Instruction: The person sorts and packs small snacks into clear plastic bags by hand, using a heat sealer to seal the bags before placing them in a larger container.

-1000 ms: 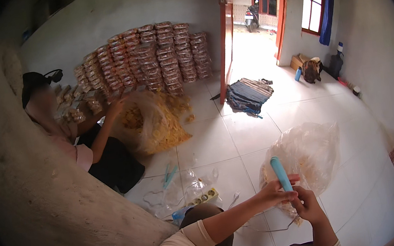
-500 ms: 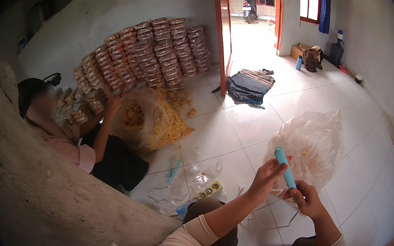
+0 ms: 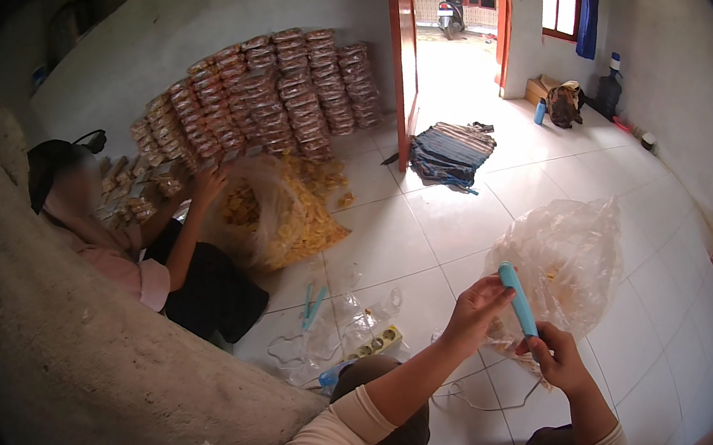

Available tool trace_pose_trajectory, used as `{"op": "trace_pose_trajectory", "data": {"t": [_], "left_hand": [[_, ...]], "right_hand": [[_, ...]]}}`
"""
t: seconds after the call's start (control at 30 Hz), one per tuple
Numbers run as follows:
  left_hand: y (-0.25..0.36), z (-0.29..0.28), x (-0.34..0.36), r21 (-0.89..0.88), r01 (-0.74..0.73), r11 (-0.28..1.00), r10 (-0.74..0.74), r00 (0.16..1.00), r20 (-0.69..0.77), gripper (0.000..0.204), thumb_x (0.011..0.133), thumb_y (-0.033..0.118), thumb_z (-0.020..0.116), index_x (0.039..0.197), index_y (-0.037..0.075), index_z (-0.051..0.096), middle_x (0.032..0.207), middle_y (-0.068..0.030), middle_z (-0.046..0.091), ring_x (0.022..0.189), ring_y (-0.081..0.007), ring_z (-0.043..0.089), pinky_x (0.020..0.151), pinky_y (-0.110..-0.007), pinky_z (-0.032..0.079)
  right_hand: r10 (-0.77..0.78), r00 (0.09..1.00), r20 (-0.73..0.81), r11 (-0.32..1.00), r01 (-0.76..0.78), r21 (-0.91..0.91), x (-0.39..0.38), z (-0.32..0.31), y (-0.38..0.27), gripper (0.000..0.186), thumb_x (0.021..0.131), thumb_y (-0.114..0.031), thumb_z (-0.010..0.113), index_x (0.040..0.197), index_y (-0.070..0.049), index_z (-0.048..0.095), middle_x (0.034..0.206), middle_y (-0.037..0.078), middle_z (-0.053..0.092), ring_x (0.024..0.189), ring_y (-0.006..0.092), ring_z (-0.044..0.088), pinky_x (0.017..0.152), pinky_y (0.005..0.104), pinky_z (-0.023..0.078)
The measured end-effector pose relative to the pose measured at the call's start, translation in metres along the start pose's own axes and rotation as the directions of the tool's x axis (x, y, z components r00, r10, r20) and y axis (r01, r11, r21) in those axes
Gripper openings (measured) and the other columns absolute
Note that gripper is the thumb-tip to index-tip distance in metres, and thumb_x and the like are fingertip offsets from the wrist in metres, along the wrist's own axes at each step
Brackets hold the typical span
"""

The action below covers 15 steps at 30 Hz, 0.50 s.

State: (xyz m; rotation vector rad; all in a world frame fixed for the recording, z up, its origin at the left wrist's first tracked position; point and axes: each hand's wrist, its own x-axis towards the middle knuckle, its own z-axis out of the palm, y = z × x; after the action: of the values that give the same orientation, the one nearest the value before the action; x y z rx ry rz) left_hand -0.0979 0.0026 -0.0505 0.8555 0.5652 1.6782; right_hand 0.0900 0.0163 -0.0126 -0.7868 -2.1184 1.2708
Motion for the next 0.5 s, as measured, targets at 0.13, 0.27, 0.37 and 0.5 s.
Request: {"op": "trace_pose_trajectory", "data": {"t": [0.13,0.27,0.37,0.5], "left_hand": [[0.0077,0.0045,0.0009,0.004,0.021,1.0,-0.021,1.0,-0.009,0.026,0.086,0.011,0.056,0.112,0.006,0.053,0.13,-0.0081,0.045,0.117,-0.0163,0.043,0.099,-0.034,0.032],[0.0054,-0.0003,0.0019,0.011,0.014,1.0,-0.014,1.0,0.0,0.028,0.086,0.01,0.056,0.113,0.005,0.052,0.132,-0.0088,0.043,0.116,-0.0174,0.044,0.099,-0.034,0.033],[0.0066,-0.0002,0.0025,0.004,0.028,1.0,-0.028,1.0,-0.001,0.029,0.086,0.011,0.056,0.113,0.004,0.052,0.132,-0.0094,0.043,0.116,-0.0184,0.044,0.099,-0.035,0.034],[0.0047,-0.0021,0.0029,0.046,0.006,0.999,-0.006,1.0,0.0,0.031,0.086,0.011,0.055,0.116,0.004,0.05,0.132,-0.009,0.043,0.118,-0.0194,0.044,0.098,-0.035,0.035]], "right_hand": [[0.012,1.0,0.004,0.999,-0.012,-0.032,0.0003,-0.0019,-0.0018,0.022,0.089,-0.014,0.05,0.101,0.005,0.053,0.076,0.01,0.065,0.073,0.015,0.062,0.07,0.0276,0.048],[0.006,1.0,0.01,0.999,-0.006,-0.046,0.0,-0.0022,-0.001,0.023,0.089,-0.014,0.051,0.1,0.006,0.053,0.076,0.01,0.065,0.073,0.0151,0.062,0.069,0.0274,0.048],[0.019,1.0,0.014,0.998,-0.018,-0.052,0.0003,-0.0024,-0.0021,0.022,0.089,-0.015,0.052,0.099,0.005,0.053,0.075,0.01,0.064,0.073,0.0152,0.062,0.069,0.0274,0.048],[0.023,0.999,0.027,0.998,-0.022,-0.056,0.0006,-0.0021,-0.0028,0.022,0.089,-0.015,0.052,0.099,0.005,0.053,0.074,0.01,0.064,0.073,0.0154,0.062,0.068,0.0275,0.048]]}}
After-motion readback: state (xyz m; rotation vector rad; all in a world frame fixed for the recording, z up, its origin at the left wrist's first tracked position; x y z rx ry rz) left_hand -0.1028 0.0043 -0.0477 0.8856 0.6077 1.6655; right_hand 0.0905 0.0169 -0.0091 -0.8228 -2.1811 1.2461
